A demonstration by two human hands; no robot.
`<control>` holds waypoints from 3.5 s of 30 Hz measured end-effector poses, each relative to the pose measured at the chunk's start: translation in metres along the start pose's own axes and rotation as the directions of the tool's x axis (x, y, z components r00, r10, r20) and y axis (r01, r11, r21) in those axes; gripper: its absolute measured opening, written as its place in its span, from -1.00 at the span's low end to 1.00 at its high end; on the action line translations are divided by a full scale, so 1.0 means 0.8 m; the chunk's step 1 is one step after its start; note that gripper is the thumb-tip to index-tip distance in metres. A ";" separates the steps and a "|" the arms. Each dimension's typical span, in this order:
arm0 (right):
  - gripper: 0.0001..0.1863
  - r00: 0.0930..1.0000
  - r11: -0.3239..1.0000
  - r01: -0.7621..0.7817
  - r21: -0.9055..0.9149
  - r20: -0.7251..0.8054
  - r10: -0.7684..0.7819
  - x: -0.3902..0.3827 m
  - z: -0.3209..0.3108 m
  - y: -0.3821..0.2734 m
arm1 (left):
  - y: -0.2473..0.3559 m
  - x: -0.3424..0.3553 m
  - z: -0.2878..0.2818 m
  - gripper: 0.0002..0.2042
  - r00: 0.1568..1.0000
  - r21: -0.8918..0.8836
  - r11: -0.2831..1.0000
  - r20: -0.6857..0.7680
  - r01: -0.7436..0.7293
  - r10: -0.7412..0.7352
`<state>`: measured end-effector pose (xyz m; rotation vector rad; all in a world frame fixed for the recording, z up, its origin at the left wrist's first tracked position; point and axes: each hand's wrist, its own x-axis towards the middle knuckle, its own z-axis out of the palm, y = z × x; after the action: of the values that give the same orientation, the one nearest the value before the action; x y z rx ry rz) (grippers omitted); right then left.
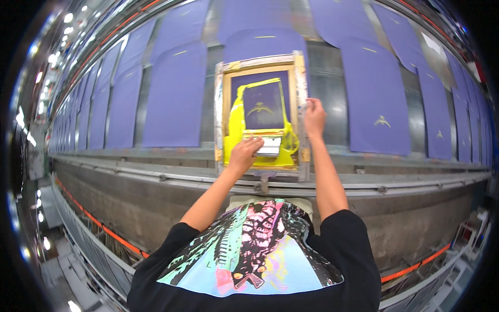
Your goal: The person uses a squeegee to pull yellow ink across a screen-printing frame, imprinting a design onto purple t-shirts laid out on a conveyor. After printing several shirts, the person carries the frame to a workbench and adds more yellow ink from a bottle.
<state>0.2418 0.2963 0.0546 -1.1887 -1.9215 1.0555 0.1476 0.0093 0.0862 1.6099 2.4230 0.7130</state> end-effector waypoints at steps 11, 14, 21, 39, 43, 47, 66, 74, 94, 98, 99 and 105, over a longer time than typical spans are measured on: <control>-0.74 0.997 0.995 0.073 0.063 -0.003 -0.073 -0.052 0.053 -0.056 | -0.042 -0.007 -0.062 -0.57 0.996 -0.107 0.991 -0.008 0.084 -0.085; -0.76 1.000 0.995 0.023 0.093 0.002 -0.023 -0.049 0.067 -0.054 | -0.051 0.000 -0.072 -0.66 0.998 -0.070 0.997 -0.056 0.018 -0.022; -0.81 0.998 0.986 0.025 0.163 0.052 -0.034 0.001 0.032 -0.076 | -0.003 0.029 -0.092 -0.56 0.996 0.127 0.989 -0.053 0.079 -0.073; -0.75 0.997 0.997 -0.080 -0.016 0.021 0.080 -0.024 0.102 -0.082 | -0.122 0.011 -0.075 -0.53 0.996 0.158 0.986 -0.069 -0.049 0.061; -0.78 0.987 0.991 -0.128 -0.025 0.094 0.130 -0.029 0.104 -0.095 | -0.181 0.153 -0.107 -0.63 0.907 0.107 0.914 0.124 0.392 -0.403; -0.79 0.984 0.990 -0.142 -0.023 0.106 0.144 -0.032 0.121 -0.097 | -0.227 0.238 -0.138 -0.67 0.939 0.131 0.944 0.124 0.304 -0.320; -0.78 0.982 0.988 -0.145 -0.060 0.115 0.151 -0.049 0.114 -0.104 | -0.239 0.232 -0.134 -0.72 0.932 0.045 0.935 0.082 0.351 -0.354; -0.77 0.984 0.992 -0.125 -0.028 0.129 0.127 -0.071 0.114 -0.105 | -0.202 0.143 -0.100 -0.64 0.971 0.151 0.960 -0.039 0.237 -0.234; -0.78 0.995 0.997 -0.073 0.034 0.067 0.071 -0.124 0.103 -0.193 | -0.090 -0.087 -0.182 -0.49 0.985 -0.031 0.985 -0.019 0.168 -0.169; -0.79 0.997 0.996 -0.041 0.074 0.072 0.035 -0.123 0.123 -0.188 | -0.112 -0.084 -0.185 -0.49 0.984 -0.029 0.985 -0.051 0.171 -0.172; -0.79 0.995 0.997 -0.046 0.058 0.086 0.041 -0.126 0.126 -0.185 | -0.117 -0.084 -0.187 -0.49 0.983 -0.023 0.984 -0.037 0.179 -0.180; -0.81 0.991 0.998 -0.045 0.049 0.126 0.038 -0.118 0.134 -0.193 | -0.126 -0.096 -0.176 -0.47 0.970 0.031 0.970 -0.050 0.241 -0.240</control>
<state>0.1275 0.1360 0.1284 -1.1623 -1.9588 1.2209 0.0437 -0.1341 0.1526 1.2915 2.6182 0.6729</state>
